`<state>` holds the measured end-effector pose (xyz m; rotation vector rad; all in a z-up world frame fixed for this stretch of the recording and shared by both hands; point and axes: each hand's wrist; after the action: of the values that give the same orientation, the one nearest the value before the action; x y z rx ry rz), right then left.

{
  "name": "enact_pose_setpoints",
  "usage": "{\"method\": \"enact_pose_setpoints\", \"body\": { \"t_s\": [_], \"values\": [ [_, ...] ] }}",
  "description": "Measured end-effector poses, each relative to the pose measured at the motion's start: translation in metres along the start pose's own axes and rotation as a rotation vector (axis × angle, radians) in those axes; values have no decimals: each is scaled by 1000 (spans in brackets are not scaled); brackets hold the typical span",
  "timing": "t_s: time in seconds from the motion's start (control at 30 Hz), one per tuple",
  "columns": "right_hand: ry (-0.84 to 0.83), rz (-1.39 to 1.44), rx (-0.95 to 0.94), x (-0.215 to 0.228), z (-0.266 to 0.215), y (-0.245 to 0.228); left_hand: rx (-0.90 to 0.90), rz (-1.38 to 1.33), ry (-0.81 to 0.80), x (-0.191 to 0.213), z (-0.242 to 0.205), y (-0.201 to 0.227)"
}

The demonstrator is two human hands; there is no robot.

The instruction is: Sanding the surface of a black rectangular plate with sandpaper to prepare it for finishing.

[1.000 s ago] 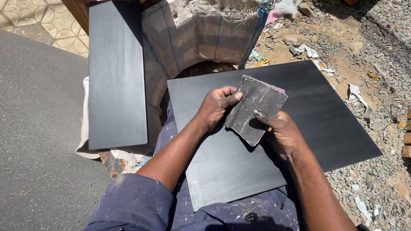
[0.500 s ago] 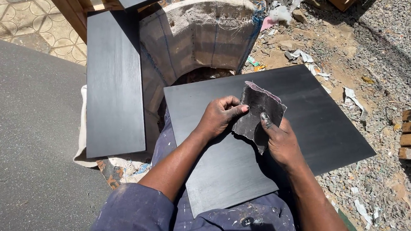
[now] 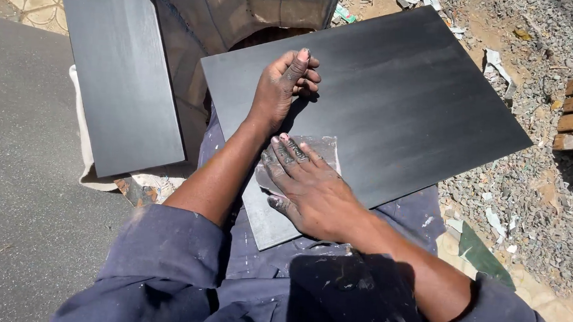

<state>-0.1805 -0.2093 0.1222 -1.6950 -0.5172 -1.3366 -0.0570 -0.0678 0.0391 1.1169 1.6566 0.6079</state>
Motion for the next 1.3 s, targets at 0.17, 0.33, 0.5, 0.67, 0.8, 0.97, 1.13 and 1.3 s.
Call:
{"method": "enact_pose_setpoints", "body": {
  "t_s": [0.17, 0.33, 0.5, 0.67, 0.8, 0.97, 1.13, 1.3],
  "values": [
    [-113, -178, -516, 18, -104, 122, 20, 62, -127, 6, -9, 25],
    [-135, -260, -822, 43, -159, 189, 40, 57, -121, 7, -7, 22],
    [-24, -197, -721, 22, -167, 217, 119, 47, -118, -4, -12, 25],
    [-206, -86, -902, 10, -90, 180, 57, 4, -133, 18, 5, 23],
    [-66, 10, -165, -16, 10, -9, 207, -152, -202, 31, 22, 27],
    [-31, -39, -326, 9, -50, 108, -431, 1540, 437, 61, 54, 9],
    [-103, -208, -938, 29, -185, 288, -111, 1567, 360, 66, 51, 20],
    [-308, 36, -282, 22, 29, -6, -11, 1407, 386, 87, 98, -5]
  ]
}}
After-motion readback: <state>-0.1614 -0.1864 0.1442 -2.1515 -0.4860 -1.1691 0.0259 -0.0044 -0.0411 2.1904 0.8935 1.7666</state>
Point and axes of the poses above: each hand's wrist, its own z-axis towards the middle knuckle, its own x-axis out of the back of the hand, y = z × x, and after that the axes turned 8 degrees about x, right-handed
